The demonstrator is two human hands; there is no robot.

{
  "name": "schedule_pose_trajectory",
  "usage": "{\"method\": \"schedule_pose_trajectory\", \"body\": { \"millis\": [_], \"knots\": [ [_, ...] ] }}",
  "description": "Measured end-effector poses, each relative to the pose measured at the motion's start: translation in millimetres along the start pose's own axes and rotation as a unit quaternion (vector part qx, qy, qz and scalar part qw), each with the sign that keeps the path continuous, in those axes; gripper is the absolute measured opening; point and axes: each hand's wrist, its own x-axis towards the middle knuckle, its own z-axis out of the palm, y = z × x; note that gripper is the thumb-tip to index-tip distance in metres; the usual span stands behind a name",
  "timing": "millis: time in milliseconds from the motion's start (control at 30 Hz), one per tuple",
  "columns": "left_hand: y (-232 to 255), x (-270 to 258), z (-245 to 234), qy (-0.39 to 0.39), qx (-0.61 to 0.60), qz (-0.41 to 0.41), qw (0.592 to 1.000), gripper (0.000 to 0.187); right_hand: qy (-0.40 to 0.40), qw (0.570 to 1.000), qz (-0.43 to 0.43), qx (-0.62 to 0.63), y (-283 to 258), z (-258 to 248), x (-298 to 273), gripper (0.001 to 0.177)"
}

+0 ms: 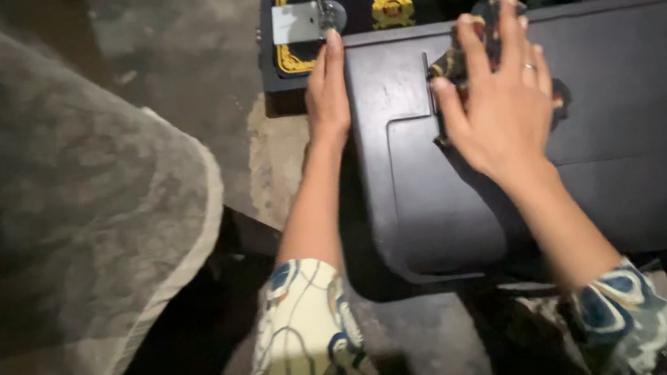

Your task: The person cleans a vintage sewing machine and its plastic carrying case using a patterned cloth. They wipe the exterior surfaces of the case, open the lid, and then thoroughly wipe the interior compartments and edges.

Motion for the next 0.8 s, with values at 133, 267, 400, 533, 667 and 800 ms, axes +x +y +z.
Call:
{"method": "schedule_pose_trajectory", "body": {
  "millis": [133,267,400,533,667,800],
  "knots": [
    [-25,9,-8,-0.005,0.056,-0.079,0.995,0.076,0.004,1.0,-0.028,-0.002,-17,17,31,0.067],
    [-62,26,-2,-0.104,-0.282,-0.099,0.949,0.063,0.039,0.992,-0.118,-0.006,-59,36,33,0.069],
    [-63,39,4,-0.132,-0.448,-0.122,0.876,0.046,0.0,0.994,-0.106,0.033,-72,17,48,0.071],
    [-38,14,-4,-0.018,-0.078,0.035,0.996,0.056,-0.066,0.995,-0.071,0.032,-57,-16,68,0.068],
    [0,5,-2,-0.046,-0.045,0.081,0.995,0.06,-0.077,0.992,-0.068,0.076,-54,-48,74,0.067],
    [49,9,-3,-0.17,-0.065,0.033,0.983,0.068,-0.051,0.993,-0.075,0.075,-58,-105,71,0.066]
  ]
}}
